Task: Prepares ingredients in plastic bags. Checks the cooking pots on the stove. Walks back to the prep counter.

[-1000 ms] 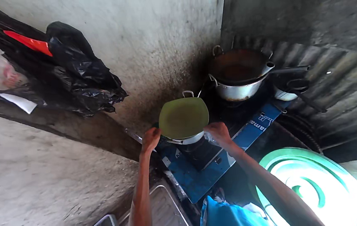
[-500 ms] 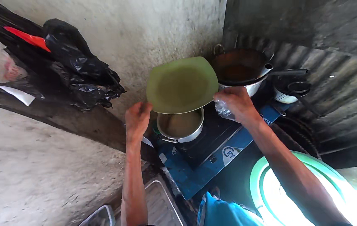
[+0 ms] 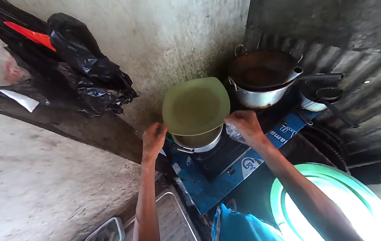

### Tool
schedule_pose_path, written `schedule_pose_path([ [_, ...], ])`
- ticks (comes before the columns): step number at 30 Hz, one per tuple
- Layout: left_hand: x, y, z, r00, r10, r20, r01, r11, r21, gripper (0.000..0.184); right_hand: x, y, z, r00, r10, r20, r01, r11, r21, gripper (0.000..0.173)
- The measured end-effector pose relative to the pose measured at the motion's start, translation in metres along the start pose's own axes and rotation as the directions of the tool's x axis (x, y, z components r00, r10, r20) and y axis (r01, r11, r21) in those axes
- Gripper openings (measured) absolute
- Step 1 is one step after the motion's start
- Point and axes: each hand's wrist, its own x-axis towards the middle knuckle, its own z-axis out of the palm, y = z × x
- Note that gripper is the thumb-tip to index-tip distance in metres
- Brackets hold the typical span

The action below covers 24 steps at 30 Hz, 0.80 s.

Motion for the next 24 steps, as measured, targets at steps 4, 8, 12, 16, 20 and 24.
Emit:
schedule_pose_path([
  [4,0.009,-0.042,0.014,0.995,-0.018,0.099,0.008,0.995,0.098,0.028,-0.004,0.043,0.028,0.998,0.061,-0.017,-0.062,0.996,-0.071,0.017],
  [8,0.016,-0.068,0.025,0.980,-0.089,0.176,0.057,0.983,0.177,0.034,-0.007,0.068,0.048,0.986,0.160,-0.045,-0.164,0.981,-0.106,0.019],
  [12,0.021,-0.088,0.032,0.968,-0.150,0.200,0.105,0.970,0.221,0.036,-0.011,0.079,0.060,0.980,0.190,-0.054,-0.197,0.966,-0.168,0.022],
  [16,0.023,-0.099,0.035,0.964,-0.166,0.210,0.110,0.961,0.254,0.037,-0.014,0.086,0.067,0.974,0.222,-0.054,-0.229,0.953,-0.199,0.023],
  [20,0.024,-0.102,0.037,0.965,-0.167,0.203,0.115,0.962,0.246,0.038,-0.017,0.087,0.064,0.971,0.236,-0.030,-0.235,0.933,-0.273,0.028],
  [24,0.019,-0.104,0.035,0.971,-0.178,0.160,0.142,0.967,0.213,0.044,-0.028,0.082,0.053,0.969,0.245,-0.013,-0.234,0.905,-0.356,0.041],
])
